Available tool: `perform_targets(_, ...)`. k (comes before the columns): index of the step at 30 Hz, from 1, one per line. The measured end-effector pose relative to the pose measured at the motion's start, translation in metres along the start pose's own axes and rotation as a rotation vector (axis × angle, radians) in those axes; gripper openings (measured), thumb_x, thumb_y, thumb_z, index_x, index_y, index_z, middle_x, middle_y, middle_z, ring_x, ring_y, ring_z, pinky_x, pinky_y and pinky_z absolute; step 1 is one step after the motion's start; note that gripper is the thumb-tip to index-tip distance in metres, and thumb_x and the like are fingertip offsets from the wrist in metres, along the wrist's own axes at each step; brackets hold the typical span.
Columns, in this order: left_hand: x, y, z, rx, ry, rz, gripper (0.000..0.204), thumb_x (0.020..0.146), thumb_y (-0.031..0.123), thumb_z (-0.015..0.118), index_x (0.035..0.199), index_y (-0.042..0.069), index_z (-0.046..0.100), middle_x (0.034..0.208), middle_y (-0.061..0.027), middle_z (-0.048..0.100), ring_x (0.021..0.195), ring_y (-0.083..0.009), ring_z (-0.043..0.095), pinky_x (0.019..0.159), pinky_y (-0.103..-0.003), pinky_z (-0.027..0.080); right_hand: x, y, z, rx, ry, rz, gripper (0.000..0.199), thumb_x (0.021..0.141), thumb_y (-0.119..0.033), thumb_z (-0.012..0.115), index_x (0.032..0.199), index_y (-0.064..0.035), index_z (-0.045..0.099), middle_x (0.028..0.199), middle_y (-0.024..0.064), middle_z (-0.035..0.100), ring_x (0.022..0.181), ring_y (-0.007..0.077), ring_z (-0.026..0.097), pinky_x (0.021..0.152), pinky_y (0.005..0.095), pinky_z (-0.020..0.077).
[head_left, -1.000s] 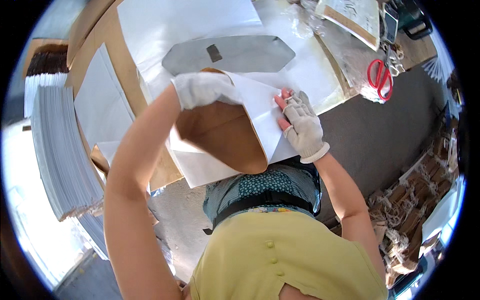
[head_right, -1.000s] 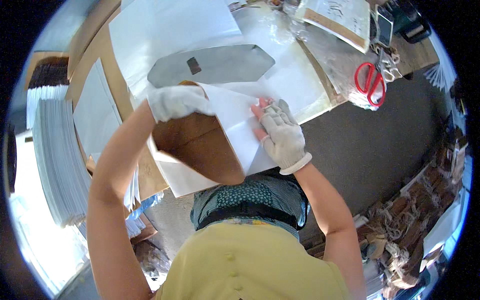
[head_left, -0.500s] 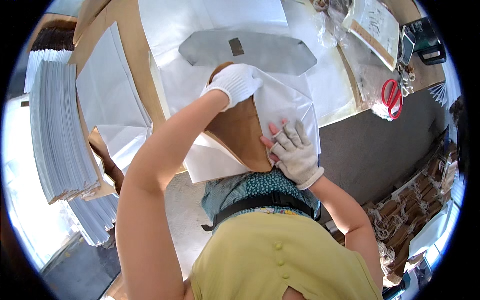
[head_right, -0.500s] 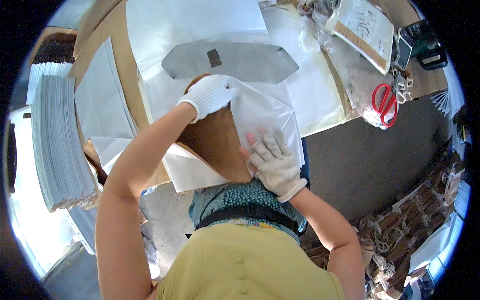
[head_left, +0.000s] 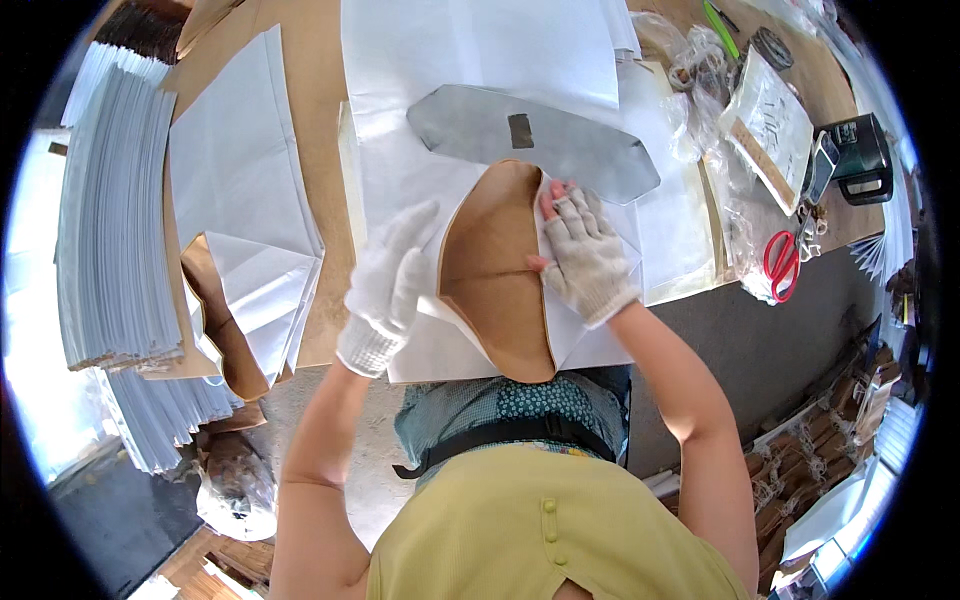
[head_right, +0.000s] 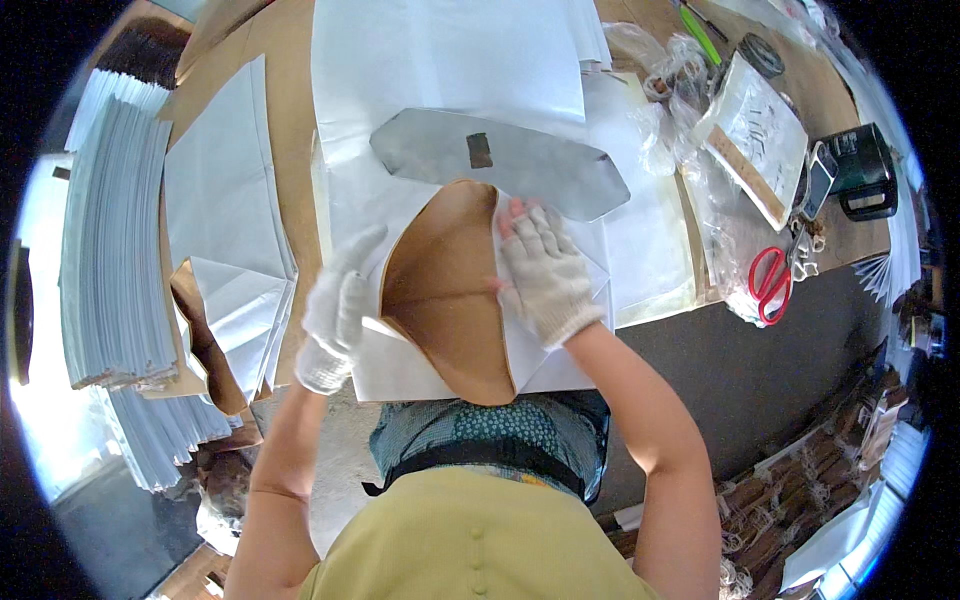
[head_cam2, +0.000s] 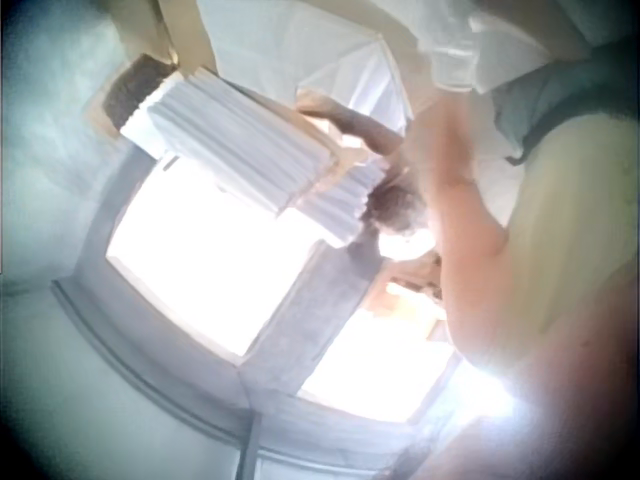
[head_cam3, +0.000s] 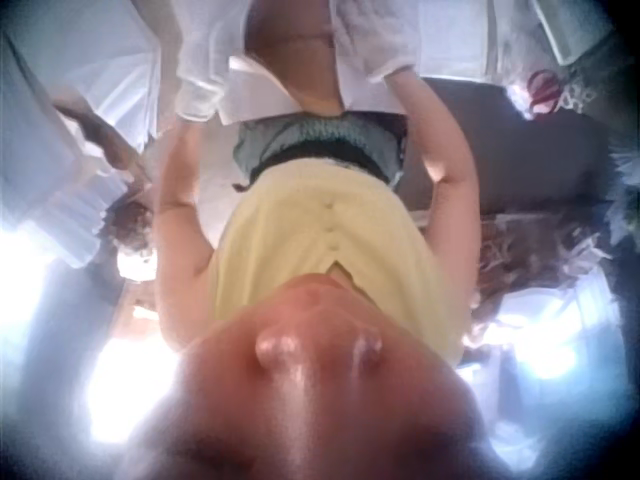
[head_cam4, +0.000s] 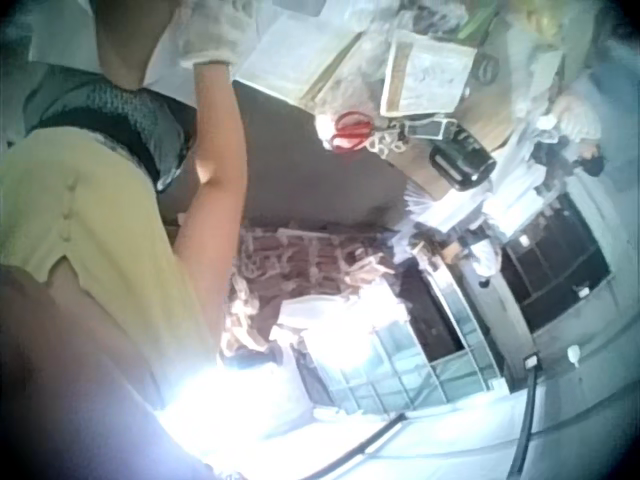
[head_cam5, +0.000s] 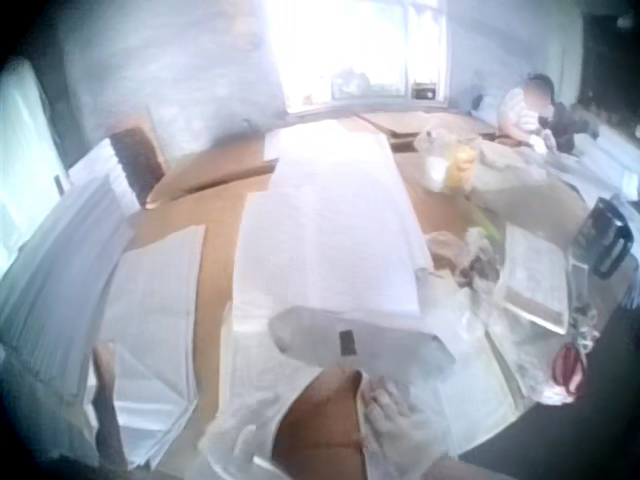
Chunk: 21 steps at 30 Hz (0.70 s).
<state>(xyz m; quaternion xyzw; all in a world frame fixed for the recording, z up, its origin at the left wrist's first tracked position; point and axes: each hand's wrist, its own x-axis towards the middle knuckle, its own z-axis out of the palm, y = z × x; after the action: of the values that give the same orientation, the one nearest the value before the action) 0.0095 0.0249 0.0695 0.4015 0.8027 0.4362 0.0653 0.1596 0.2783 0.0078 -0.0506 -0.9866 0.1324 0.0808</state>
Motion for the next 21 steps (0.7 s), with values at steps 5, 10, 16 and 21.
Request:
perform_targets(5, -0.015, -0.026, 0.012, -0.291, -0.09, -0.33, 0.09, 0.108, 0.071, 0.025, 0.152, -0.004, 0.051, 0.153, -0.0226, 0.054, 0.145, -0.032, 0.048, 0.123, -0.042, 0.033, 0.041, 0.008, 0.023, 0.009, 0.043, -0.082, 0.076, 0.092, -0.038, 0.069, 0.154, 0.0005, 0.048, 0.163, 0.0219, 0.043, 0.153, 0.041, 0.036, 0.13, 0.0523, 0.0238)
perform_targets(10, -0.011, -0.082, -0.01, -0.901, -0.121, -0.58, 0.093, 0.108, 0.07, 0.022, 0.159, -0.006, 0.036, 0.162, -0.026, 0.042, 0.152, -0.0342, 0.039, 0.129, -0.041, 0.027, 0.041, -0.037, 0.022, 0.059, 0.054, -0.196, 0.053, 0.089, -0.027, 0.069, 0.137, -0.0053, 0.064, 0.155, 0.0192, 0.052, 0.147, 0.0359, 0.045, 0.125, 0.0528, 0.0312)
perform_targets(16, -0.01, -0.1, -0.009, -0.995, -0.176, -0.518, 0.099, 0.103, 0.076, 0.03, 0.155, -0.008, 0.041, 0.159, -0.0228, 0.046, 0.151, -0.0347, 0.041, 0.129, -0.043, 0.03, 0.052, -0.111, 0.085, 0.878, -0.222, 0.235, 0.045, 0.094, -0.032, 0.067, 0.129, -0.0048, 0.063, 0.134, 0.0163, 0.064, 0.131, 0.0365, 0.056, 0.11, 0.0459, 0.0454)
perform_targets(21, -0.022, -0.062, 0.008, -0.579, -0.121, -0.356, 0.085, 0.106, 0.07, 0.035, 0.151, -0.002, 0.051, 0.154, -0.0228, 0.053, 0.147, -0.0366, 0.046, 0.125, -0.045, 0.034, 0.05, -0.112, 0.098, 0.949, -0.301, 0.278, 0.051, 0.1, -0.036, 0.063, 0.134, 0.0018, 0.057, 0.127, 0.0203, 0.066, 0.128, 0.0389, 0.058, 0.109, 0.0427, 0.0464)
